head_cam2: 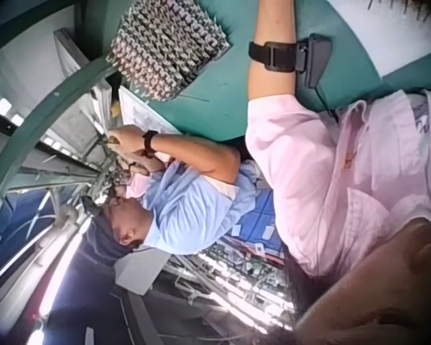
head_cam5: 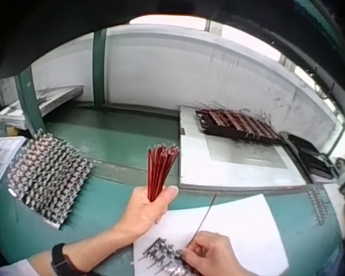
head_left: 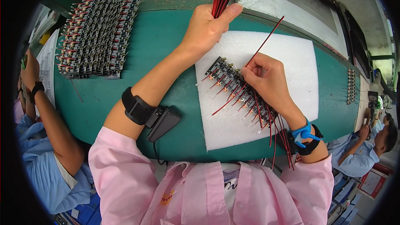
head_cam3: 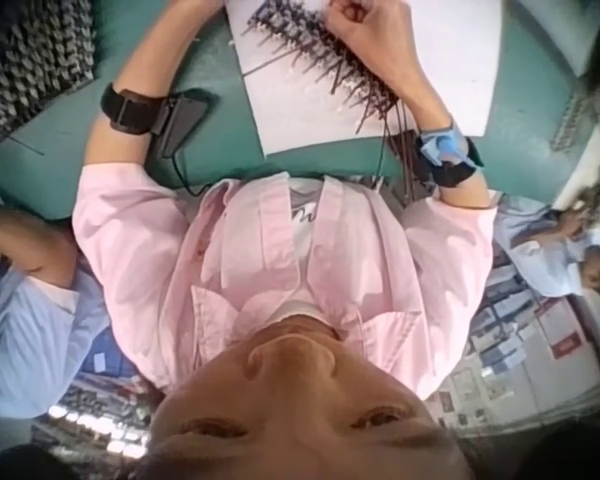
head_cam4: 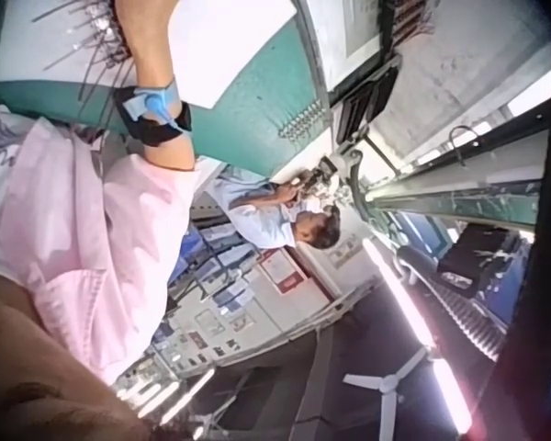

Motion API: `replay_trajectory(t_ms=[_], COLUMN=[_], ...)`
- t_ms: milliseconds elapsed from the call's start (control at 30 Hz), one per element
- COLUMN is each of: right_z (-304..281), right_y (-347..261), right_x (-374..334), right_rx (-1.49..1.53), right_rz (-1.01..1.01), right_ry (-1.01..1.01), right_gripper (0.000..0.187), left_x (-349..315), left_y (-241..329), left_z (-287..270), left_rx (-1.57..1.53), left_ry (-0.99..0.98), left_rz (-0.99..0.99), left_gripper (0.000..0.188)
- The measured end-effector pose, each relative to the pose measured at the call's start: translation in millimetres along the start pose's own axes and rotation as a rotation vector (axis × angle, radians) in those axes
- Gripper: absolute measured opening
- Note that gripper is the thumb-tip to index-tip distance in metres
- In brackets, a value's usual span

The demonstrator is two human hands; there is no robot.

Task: The person picks up a circuit board and places it on a foam pad. They then take red wires from a bundle and insert them into the circuit board one by one.

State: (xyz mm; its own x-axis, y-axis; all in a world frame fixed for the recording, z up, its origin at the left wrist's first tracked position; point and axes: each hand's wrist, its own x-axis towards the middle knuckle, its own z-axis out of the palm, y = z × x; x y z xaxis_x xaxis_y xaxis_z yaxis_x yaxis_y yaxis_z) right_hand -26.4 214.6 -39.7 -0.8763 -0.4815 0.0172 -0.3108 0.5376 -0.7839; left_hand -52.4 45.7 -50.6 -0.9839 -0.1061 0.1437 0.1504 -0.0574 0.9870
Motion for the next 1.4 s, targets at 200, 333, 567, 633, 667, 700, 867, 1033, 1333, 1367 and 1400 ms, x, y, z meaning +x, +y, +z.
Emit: replay_trajectory(t_ms=[200,333,567,633,667,700,867,1033,1333,1367,1400], right_z=[0.6,2.5,2.2,0.5,0.0,-0.8,-4.5,-13.2,-50.1,-54.3,-58.3], right_y=[0.0,2.7,-1.5,-2.4,-2.9,-3.8,-6.8,-7.0,-30.9,-30.8,-30.2], right_x=[-0.8,-1.7,-4.1,-3.8,-3.4,-2.9,-0.4,2.1,-1.8,-2.2,-2.5], right_rx=[0.016,-0.01,-0.07,-0.053,-0.053,-0.033,0.02,0.174,0.417,0.48,0.543], right_rz=[-0.021,-0.045,-0.168,-0.171,-0.172,-0.16,-0.086,0.015,0.143,0.147,0.151], right_ry=[0.013,0.032,0.042,0.016,0.013,-0.002,-0.048,-0.064,-0.337,-0.36,-0.385], right_gripper=[0.009,0.009,0.006,0.005,0.005,0.005,0.005,0.012,0.018,0.017,0.017], left_x=[-0.4,0.4,-1.0,-0.6,-0.7,-0.7,0.0,-2.8,0.2,1.9,3.4], left_y=[-0.4,-2.0,-0.7,0.0,-0.1,-0.1,0.7,12.9,36.6,35.2,33.7], left_z=[-1.2,-1.1,0.7,1.6,1.8,1.9,0.5,1.3,-12.4,-16.3,-18.8], left_rx=[0.023,0.028,-0.021,-0.033,-0.03,-0.027,-0.019,-0.067,0.359,0.463,0.568], left_ry=[-0.035,-0.034,-0.03,-0.017,-0.016,-0.015,-0.016,-0.065,-0.026,-0.081,-0.135], left_rz=[-0.01,0.004,0.016,0.014,0.016,0.019,0.005,0.023,0.316,0.376,0.435], left_gripper=[0.045,0.044,0.046,0.048,0.048,0.048,0.046,0.036,0.019,0.021,0.024])
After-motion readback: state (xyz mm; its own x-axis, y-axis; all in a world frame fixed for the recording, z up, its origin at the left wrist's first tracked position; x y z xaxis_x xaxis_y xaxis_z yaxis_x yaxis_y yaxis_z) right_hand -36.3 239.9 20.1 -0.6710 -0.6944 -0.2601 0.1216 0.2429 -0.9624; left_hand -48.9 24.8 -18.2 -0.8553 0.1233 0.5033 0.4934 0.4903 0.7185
